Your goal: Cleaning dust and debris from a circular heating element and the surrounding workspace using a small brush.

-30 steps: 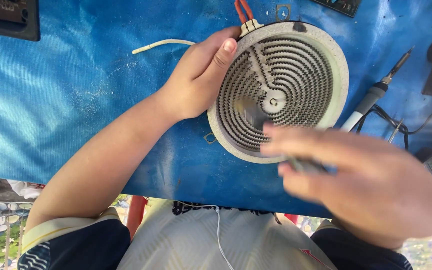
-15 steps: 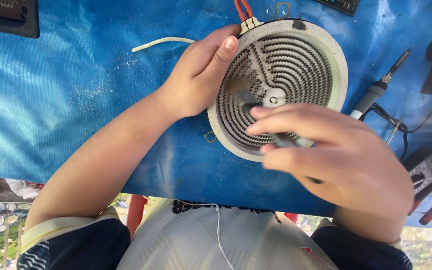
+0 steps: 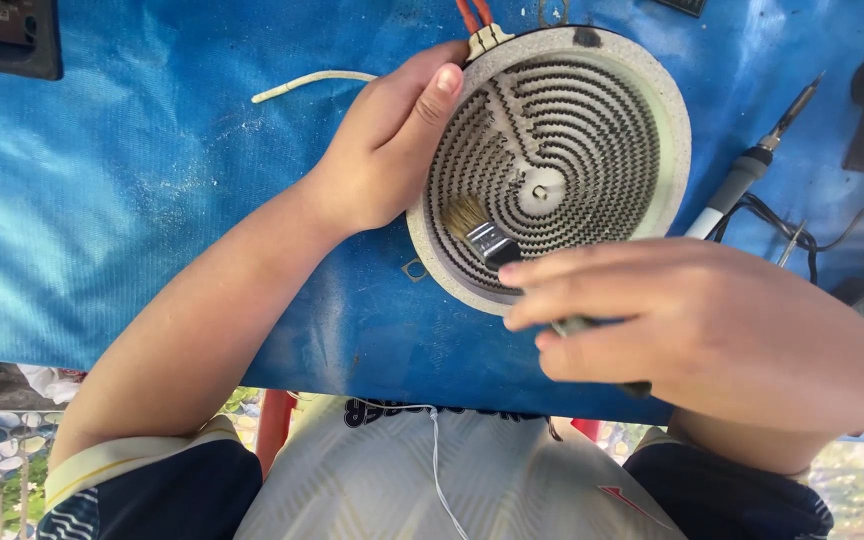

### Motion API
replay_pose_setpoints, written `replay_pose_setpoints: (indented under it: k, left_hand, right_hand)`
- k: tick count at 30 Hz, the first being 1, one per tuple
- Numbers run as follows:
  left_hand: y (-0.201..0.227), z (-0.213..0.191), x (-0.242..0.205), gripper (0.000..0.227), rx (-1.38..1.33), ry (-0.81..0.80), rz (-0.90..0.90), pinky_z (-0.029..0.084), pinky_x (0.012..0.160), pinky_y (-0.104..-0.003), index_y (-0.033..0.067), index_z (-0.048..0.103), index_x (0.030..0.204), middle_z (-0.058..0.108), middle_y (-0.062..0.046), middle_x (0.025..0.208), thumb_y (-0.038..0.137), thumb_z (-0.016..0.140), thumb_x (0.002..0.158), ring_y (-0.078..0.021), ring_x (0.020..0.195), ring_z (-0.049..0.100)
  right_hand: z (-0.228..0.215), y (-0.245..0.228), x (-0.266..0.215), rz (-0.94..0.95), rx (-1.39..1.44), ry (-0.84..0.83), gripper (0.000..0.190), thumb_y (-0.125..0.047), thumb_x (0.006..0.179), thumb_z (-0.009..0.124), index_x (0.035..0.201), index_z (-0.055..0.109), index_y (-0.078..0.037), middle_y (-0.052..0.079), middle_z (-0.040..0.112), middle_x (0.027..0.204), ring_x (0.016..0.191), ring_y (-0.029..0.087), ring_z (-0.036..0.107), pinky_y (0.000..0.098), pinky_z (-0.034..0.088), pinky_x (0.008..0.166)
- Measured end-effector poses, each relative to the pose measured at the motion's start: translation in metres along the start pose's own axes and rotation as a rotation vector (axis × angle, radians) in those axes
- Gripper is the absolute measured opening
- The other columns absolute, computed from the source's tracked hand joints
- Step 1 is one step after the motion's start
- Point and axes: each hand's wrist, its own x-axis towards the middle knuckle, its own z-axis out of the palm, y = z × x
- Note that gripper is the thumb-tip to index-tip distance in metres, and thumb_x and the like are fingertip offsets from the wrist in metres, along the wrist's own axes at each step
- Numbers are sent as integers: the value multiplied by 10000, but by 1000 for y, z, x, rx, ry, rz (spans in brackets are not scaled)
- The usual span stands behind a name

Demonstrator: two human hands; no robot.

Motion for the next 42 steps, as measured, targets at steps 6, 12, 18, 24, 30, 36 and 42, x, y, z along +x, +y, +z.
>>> replay_pose_setpoints:
  k: [6, 12, 18, 24, 30, 36, 42]
  left_hand:
    - [0, -1, 1, 564, 14, -9, -10, 475, 813, -318, 68, 554, 1167, 588, -10, 1019, 529, 242, 1077, -160, 960, 585]
    - [0, 1, 0, 530, 9, 3, -21, 439, 807, -301, 75, 540, 1117, 526, 16, 974, 519, 252, 1084, -131, 923, 523]
    - [0, 0, 1, 570, 5, -5, -2, 488, 888, -324, 52, 552, 1226, 596, -28, 1087, 513, 246, 1091, -174, 1029, 589]
    - [1, 0, 0, 566, -5, -11, -5, 470, 846, -309, 61, 558, 1191, 579, -5, 1033, 523, 248, 1089, -149, 978, 568]
    - [0, 1, 0, 541, -8, -7, -32, 449, 817, -302, 73, 542, 1154, 546, 17, 983, 528, 256, 1089, -133, 935, 533]
    - [1, 1, 0, 576, 3, -7, -19, 475, 867, -319, 40, 562, 1268, 597, -16, 1057, 497, 252, 1103, -160, 1004, 576]
    - [3, 1, 0, 613, 10, -6, -54, 488, 885, -323, 51, 562, 1290, 629, -16, 1083, 537, 251, 1086, -166, 1033, 598]
  right_hand:
    - [7, 0, -57, 71, 71, -267, 238, 74, 806, 608, 907, 730, -103, 68, 733, 1303, 1386, 318, 586, 496, 547, 1006]
    - [-8, 9, -8, -55, 71, -77, 283, 128, 840, 563, 965, 693, -90, 79, 731, 1299, 1322, 328, 651, 471, 608, 876]
    - [-5, 20, -51, -14, 157, -288, 372, 94, 846, 510, 1017, 743, -141, 40, 744, 1294, 1370, 278, 611, 473, 548, 981]
    - [-12, 11, -4, -69, 151, -56, 328, 23, 923, 514, 1110, 716, -155, 49, 730, 1278, 1278, 290, 680, 440, 590, 902]
    - [-10, 10, -24, 174, 10, -25, 238, -130, 907, 629, 1110, 729, -202, -70, 781, 1154, 1072, 142, 724, 361, 572, 863]
    - [-11, 1, 5, 217, 3, 155, 79, -184, 952, 644, 1003, 700, -162, -72, 772, 1017, 837, 112, 735, 296, 572, 684]
    - [-15, 10, -13, 535, -56, 69, 104, -265, 920, 674, 977, 760, -263, -163, 820, 899, 728, 91, 761, 315, 552, 659]
